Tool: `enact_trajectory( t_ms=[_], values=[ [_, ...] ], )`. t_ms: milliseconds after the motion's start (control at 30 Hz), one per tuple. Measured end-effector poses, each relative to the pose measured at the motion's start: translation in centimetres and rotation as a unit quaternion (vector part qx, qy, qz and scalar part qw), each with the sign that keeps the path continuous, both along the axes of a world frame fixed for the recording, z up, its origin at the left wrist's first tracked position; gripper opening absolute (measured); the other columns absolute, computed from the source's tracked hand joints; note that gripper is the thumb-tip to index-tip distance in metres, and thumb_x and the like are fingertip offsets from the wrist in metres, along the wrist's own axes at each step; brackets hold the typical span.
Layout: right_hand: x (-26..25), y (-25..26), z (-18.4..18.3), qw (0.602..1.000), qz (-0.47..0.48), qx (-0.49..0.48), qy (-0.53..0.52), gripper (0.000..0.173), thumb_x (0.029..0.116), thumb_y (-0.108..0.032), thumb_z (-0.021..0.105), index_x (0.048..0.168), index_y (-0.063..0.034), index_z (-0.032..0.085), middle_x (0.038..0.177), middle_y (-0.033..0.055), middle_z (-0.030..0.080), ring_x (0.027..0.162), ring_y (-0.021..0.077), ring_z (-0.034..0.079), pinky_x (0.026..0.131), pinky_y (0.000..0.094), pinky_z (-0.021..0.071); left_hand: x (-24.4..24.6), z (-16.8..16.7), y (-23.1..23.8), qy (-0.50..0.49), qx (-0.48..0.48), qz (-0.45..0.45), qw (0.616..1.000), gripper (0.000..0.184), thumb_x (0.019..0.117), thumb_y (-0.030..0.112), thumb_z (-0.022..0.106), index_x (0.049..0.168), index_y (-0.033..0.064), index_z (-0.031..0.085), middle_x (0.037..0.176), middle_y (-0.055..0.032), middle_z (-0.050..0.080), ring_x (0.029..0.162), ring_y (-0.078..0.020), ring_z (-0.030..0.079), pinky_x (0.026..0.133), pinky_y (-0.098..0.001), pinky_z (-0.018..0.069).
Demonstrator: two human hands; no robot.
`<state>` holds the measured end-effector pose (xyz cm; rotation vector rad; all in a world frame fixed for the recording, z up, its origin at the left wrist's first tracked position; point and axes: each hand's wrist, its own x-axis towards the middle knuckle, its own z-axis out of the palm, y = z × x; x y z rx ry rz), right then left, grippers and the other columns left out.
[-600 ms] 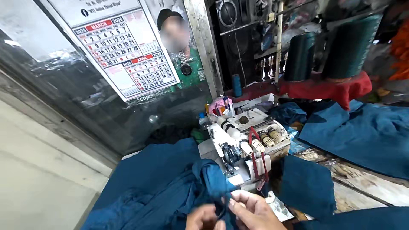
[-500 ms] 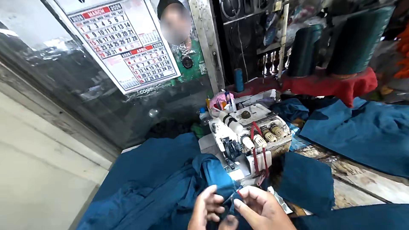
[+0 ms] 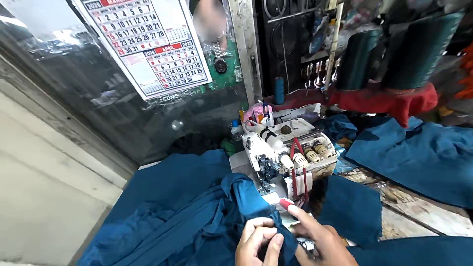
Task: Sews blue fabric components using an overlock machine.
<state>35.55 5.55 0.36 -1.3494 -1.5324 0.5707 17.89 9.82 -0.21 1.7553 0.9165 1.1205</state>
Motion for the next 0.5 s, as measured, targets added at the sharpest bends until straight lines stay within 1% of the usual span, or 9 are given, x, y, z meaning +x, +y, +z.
enact_trajectory(
  t_ms=[33, 67, 100, 167, 200, 233, 300, 400, 500],
  values=[
    [0.1, -0.6, 0.7, 0.998, -0.028, 0.0, -0.053, 0.056, 0.0871, -0.009, 0.07, 0.142, -0.0067, 0.06, 0.109, -0.0004, 0.077, 0.095, 0.0125, 0.074, 0.094, 0.0447, 0.0594, -0.2, 0.2, 0.1, -0.01, 0.008, -0.011, 1.0, 0.009, 0.0961, 0.007, 0.068, 0.096, 0.0009, 0.073, 0.122, -0.0138, 0.067, 0.11, -0.0216, 0.068, 0.09, -0.0348, 0.0624],
    [0.3, -0.8, 0.9, 0.998, -0.033, 0.015, -0.052, 0.047, 0.0913, -0.014, 0.072, 0.137, -0.0074, 0.062, 0.106, -0.0018, 0.077, 0.1, 0.0134, 0.073, 0.108, 0.0535, 0.0502, -0.4, 0.7, 0.3, -0.029, 0.005, -0.032, 0.999, 0.007, 0.0964, 0.004, 0.065, 0.093, 0.0006, 0.07, 0.119, -0.0142, 0.068, 0.108, -0.022, 0.069, 0.09, -0.0358, 0.062],
    [0.5, -0.7, 0.8, 0.999, -0.031, 0.04, -0.011, 0.042, 0.0917, -0.015, 0.073, 0.132, -0.0068, 0.063, 0.102, -0.0018, 0.076, 0.099, 0.0138, 0.072, 0.109, 0.0542, 0.0485, -0.4, 1.2, 0.5, -0.053, -0.009, -0.056, 0.997, 0.007, 0.0968, 0.002, 0.061, 0.091, 0.0011, 0.064, 0.113, -0.0133, 0.069, 0.104, -0.0206, 0.069, 0.087, -0.0349, 0.0607],
    [0.6, 0.2, -0.1, 0.987, 0.016, 0.069, 0.146, 0.034, 0.091, -0.009, 0.071, 0.122, -0.0036, 0.058, 0.096, 0.003, 0.069, 0.086, 0.0147, 0.068, 0.084, 0.037, 0.0592, 0.4, 1.1, 1.0, -0.124, -0.065, -0.08, 0.987, 0.007, 0.0972, 0.003, 0.058, 0.091, 0.0036, 0.055, 0.097, -0.0075, 0.064, 0.088, -0.014, 0.062, 0.074, -0.0284, 0.054],
    [0.6, 1.0, -0.6, 0.964, 0.053, 0.072, 0.25, 0.031, 0.0912, -0.006, 0.07, 0.119, -0.0014, 0.056, 0.096, 0.0057, 0.065, 0.082, 0.0146, 0.064, 0.074, 0.0319, 0.0578, 1.1, 0.9, 1.4, -0.161, -0.092, -0.081, 0.979, 0.009, 0.0966, 0.004, 0.06, 0.094, 0.004, 0.052, 0.089, -0.0061, 0.061, 0.08, -0.0128, 0.06, 0.069, -0.0277, 0.0522],
    [0.7, 1.6, -1.0, 0.934, 0.089, 0.066, 0.339, 0.028, 0.0913, -0.004, 0.069, 0.117, -0.0011, 0.056, 0.096, 0.0062, 0.063, 0.08, 0.0135, 0.062, 0.072, 0.0294, 0.0556, 1.6, 0.5, 1.9, -0.186, -0.106, -0.08, 0.974, 0.012, 0.0961, 0.005, 0.062, 0.097, 0.0038, 0.051, 0.083, -0.0054, 0.058, 0.074, -0.0127, 0.058, 0.066, -0.0284, 0.052],
    [1.9, 2.4, -1.6, 0.899, 0.156, 0.037, 0.408, 0.024, 0.0934, -0.006, 0.069, 0.114, -0.0034, 0.058, 0.097, 0.0042, 0.063, 0.083, 0.0104, 0.062, 0.074, 0.0268, 0.0555, 0.8, 0.4, 2.9, -0.184, -0.095, -0.1, 0.973, 0.017, 0.0965, 0.01, 0.066, 0.107, 0.0025, 0.055, 0.083, -0.0062, 0.062, 0.072, -0.0126, 0.062, 0.067, -0.0298, 0.056],
    [5.3, 2.9, -1.1, 0.916, 0.265, -0.068, 0.293, 0.021, 0.0969, -0.012, 0.07, 0.115, -0.0054, 0.062, 0.098, 0.005, 0.066, 0.084, 0.0119, 0.064, 0.075, 0.0283, 0.0563, -3.6, 1.5, 4.6, -0.101, -0.059, -0.22, 0.969, 0.018, 0.0965, 0.019, 0.071, 0.106, 0.0052, 0.066, 0.087, -0.0024, 0.067, 0.074, -0.0077, 0.063, 0.068, -0.024, 0.0551],
    [7.4, 4.0, 0.8, 0.919, 0.318, -0.18, 0.151, 0.021, 0.099, -0.019, 0.069, 0.117, -0.0088, 0.066, 0.098, 0.006, 0.07, 0.082, 0.0149, 0.068, 0.071, 0.0308, 0.0592, -6.7, 3.0, 6.9, 0.045, -0.092, -0.327, 0.939, 0.018, 0.0981, 0.02, 0.07, 0.105, 0.004, 0.072, 0.093, -0.0047, 0.072, 0.08, -0.0108, 0.067, 0.072, -0.0274, 0.0582]
  ],
)
